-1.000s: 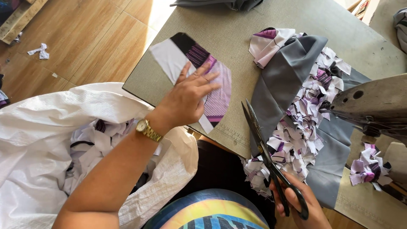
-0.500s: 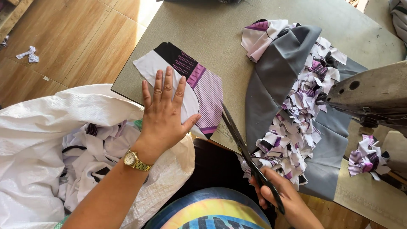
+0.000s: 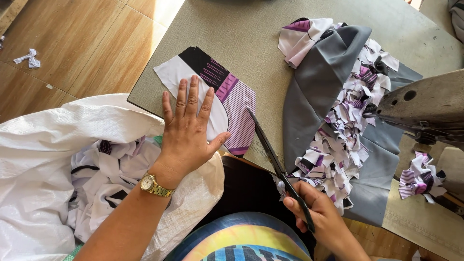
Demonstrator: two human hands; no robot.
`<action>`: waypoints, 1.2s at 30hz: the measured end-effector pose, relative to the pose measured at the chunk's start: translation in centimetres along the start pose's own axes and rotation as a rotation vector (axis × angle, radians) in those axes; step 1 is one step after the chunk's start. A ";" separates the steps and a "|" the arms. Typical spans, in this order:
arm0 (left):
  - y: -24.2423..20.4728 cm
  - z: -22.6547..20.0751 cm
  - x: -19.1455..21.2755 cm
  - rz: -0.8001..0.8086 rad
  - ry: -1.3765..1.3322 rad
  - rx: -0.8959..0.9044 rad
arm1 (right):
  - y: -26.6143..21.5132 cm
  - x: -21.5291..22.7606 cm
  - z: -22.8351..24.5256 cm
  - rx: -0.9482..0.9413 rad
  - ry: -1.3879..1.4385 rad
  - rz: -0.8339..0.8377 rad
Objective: The person uses shears to cut patterned fabric pieces on a work table. They repeatedly pick up fabric from a white sack, position it on the table, and cut it into smaller strips or shapes, discarding the cut pieces onto a pile next to a sewing machine.
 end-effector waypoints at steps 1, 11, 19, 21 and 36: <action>0.0 0.0 0.0 -0.003 -0.008 0.000 | -0.1 0.0 0.2 -0.024 -0.001 0.001; 0.0 0.1 0.1 -0.033 -0.034 0.003 | 0.5 -2.1 4.2 0.015 -0.100 0.047; -0.1 0.2 0.3 -0.045 -0.071 -0.003 | 1.6 -2.2 2.6 0.062 -0.149 -0.014; -0.1 0.1 0.4 -0.046 -0.075 -0.004 | 1.3 -2.3 3.4 0.041 -0.140 -0.009; -0.1 0.1 0.4 -0.064 -0.064 -0.009 | 3.1 -5.0 7.4 0.054 -0.155 -0.023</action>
Point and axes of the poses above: each hand's wrist, its own y-axis towards the middle knuckle, its own x-axis out of the back of the hand, z = x × y, the point moved 3 cm from there along y, towards the middle knuckle, and after that the axes turned 14 degrees about -z, right-handed, at the moved point
